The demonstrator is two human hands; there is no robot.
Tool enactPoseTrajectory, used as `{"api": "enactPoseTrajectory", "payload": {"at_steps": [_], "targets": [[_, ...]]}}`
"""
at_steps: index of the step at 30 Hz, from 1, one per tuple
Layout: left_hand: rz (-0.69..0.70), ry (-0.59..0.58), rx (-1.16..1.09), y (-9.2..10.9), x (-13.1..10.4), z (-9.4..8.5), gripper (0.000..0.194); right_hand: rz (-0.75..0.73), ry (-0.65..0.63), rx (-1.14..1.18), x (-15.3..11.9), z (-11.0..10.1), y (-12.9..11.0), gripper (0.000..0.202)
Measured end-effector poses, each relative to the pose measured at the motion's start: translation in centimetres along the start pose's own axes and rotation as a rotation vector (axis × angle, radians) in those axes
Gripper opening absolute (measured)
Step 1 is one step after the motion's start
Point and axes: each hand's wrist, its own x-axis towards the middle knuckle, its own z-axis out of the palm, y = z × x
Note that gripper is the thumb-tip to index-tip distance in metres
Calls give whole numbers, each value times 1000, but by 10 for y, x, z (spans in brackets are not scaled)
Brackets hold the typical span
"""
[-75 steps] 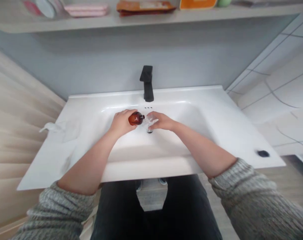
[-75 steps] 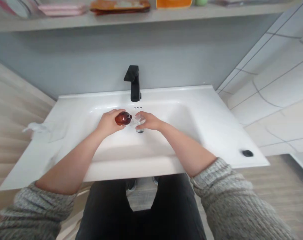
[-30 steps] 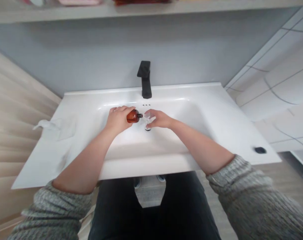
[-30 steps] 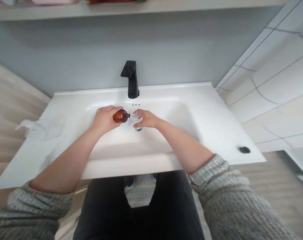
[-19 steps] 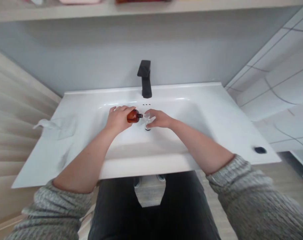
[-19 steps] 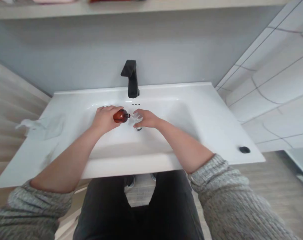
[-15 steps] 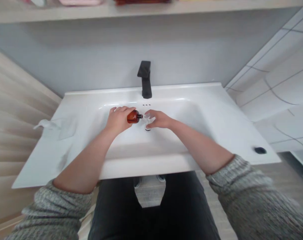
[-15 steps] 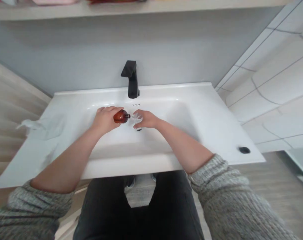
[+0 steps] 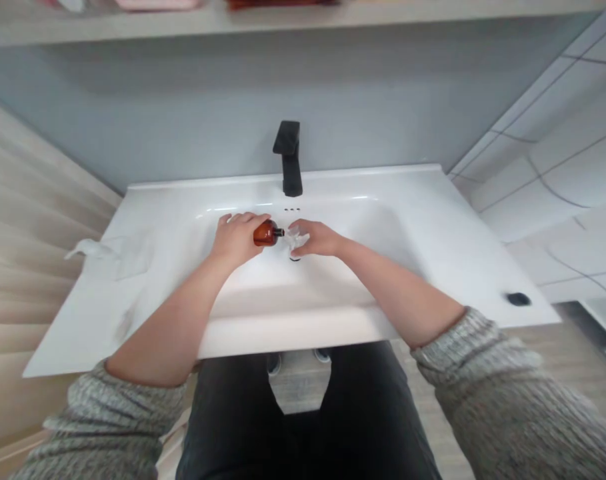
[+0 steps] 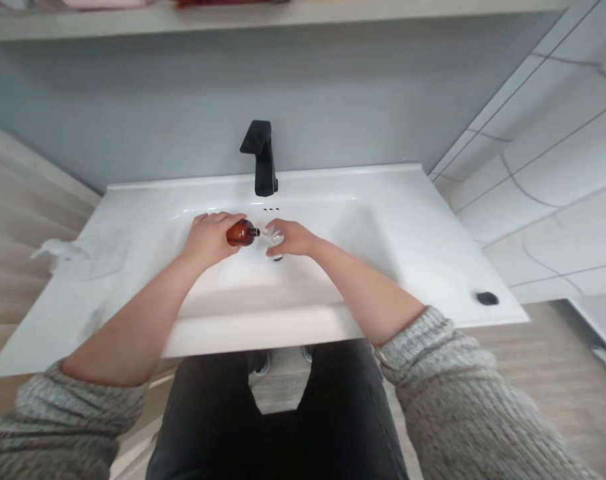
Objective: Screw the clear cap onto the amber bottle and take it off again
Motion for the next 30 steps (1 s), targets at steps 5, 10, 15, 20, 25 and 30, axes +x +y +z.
{"api": "enactPoseTrajectory", "payload": {"at_steps": [5,10,15,20,25,30], "targets": [[-19,-16,9,3,0,-3,68,6,-7,5,0,0,0,70],[-9,-4,29,2,-1,-1,65,-1,-4,-16,-1,-1,-1,68],[-22,-36,80,4,-1,-4,65,-2,4,-40,-1,0,-1,68],[-26,-52,97,8,-1,-8,65,4,4,-37,-2,-1,-1,67],[-32,-53,97,7,-1,-6,70,7,3,-49,-3,-1,-4,67],[-24,-52,108,5,-1,-4,69,2,2,-57,-4,-2,-8,65]]}}
